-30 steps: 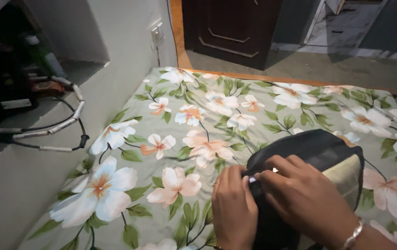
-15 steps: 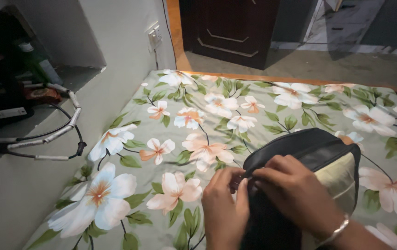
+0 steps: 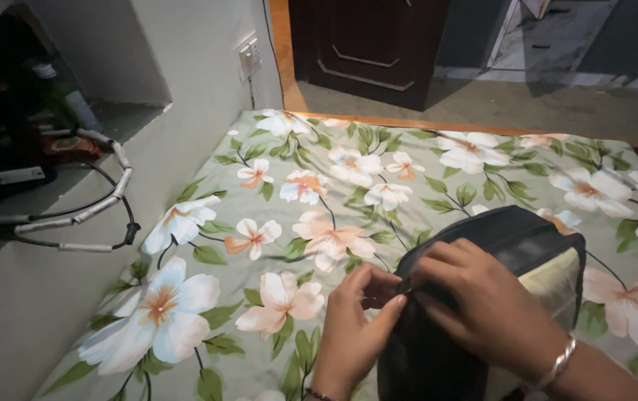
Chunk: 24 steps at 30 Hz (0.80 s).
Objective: The person opens a black handbag on a bed and removes several items one by one, including a hair tie, a pink tube, a red bottle, a yellow pouch, a small white jar, keys, a pen, a red pouch, and a white charger with cable. The items are placed on the bed beside the bag.
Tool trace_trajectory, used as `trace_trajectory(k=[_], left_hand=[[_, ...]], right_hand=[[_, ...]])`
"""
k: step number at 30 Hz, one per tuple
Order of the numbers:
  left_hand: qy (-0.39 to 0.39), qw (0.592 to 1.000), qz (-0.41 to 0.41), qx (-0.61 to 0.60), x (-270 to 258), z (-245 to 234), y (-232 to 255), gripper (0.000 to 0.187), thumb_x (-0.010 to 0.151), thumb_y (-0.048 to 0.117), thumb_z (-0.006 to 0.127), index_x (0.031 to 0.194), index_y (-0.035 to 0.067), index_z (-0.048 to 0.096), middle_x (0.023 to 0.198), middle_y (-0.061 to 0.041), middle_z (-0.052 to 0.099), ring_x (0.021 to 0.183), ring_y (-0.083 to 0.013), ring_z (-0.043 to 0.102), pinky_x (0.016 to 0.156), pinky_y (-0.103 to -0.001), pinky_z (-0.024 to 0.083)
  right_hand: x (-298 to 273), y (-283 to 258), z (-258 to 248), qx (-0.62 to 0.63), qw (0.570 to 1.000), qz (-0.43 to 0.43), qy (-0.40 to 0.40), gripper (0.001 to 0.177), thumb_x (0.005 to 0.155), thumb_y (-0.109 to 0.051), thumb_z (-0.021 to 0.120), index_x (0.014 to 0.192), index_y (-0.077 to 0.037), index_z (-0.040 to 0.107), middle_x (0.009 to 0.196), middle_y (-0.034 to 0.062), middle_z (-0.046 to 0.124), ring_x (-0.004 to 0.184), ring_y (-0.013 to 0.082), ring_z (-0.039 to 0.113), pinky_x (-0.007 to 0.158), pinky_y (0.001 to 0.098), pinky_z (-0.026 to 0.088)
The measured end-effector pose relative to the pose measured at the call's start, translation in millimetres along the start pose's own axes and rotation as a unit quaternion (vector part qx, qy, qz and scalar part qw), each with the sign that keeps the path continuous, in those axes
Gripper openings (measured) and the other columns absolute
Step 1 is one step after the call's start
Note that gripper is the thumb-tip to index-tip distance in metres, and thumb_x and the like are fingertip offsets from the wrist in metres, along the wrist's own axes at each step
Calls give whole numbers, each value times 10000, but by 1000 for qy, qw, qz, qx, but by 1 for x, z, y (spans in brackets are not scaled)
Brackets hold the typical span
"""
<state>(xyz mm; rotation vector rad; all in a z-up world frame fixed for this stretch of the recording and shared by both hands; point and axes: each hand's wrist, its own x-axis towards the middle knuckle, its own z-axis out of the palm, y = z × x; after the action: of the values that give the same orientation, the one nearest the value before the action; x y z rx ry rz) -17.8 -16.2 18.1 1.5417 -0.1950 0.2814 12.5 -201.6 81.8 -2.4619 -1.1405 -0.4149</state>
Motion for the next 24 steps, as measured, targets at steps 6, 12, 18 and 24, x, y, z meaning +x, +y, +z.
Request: trace_trajectory(k=[6, 12, 18, 24], left_hand=[[7, 994, 10, 106, -8, -4, 10, 261, 723, 113, 811, 902, 26, 642, 872, -87, 694, 837, -211, 722, 741, -328, 571], [23, 973, 112, 198, -10, -2, 12, 195, 775, 138, 814, 869, 34, 678, 893, -110, 719, 889, -313, 709, 795, -377, 535], [3, 973, 93, 211, -15, -5, 15, 178, 794, 140, 792, 938, 71, 713, 926, -94, 727, 904, -328, 718, 792, -400, 541], [-13, 954, 105, 279, -17, -4, 19, 112, 791, 130, 773, 871, 92, 705, 940, -85, 688, 934, -338, 678, 798, -438, 521]], right_hand=[[1, 13, -15, 75, 977, 187, -75, 222, 849, -136, 707, 1070, -118, 714, 1013, 48, 713, 845, 252, 748, 698, 374, 584], [2, 24, -24, 130, 981, 92, -114, 225, 864, -88, 710, 1083, -97, 761, 1059, 24, 751, 923, 189, 729, 754, 308, 610], [14, 21, -32, 76, 971, 111, -197, 242, 869, -132, 735, 1110, -130, 755, 1111, 26, 735, 976, 212, 760, 821, 335, 596], [22, 26, -36, 120, 960, 63, -243, 349, 825, -94, 733, 1170, -142, 747, 1212, 19, 731, 1054, 241, 749, 882, 345, 592]])
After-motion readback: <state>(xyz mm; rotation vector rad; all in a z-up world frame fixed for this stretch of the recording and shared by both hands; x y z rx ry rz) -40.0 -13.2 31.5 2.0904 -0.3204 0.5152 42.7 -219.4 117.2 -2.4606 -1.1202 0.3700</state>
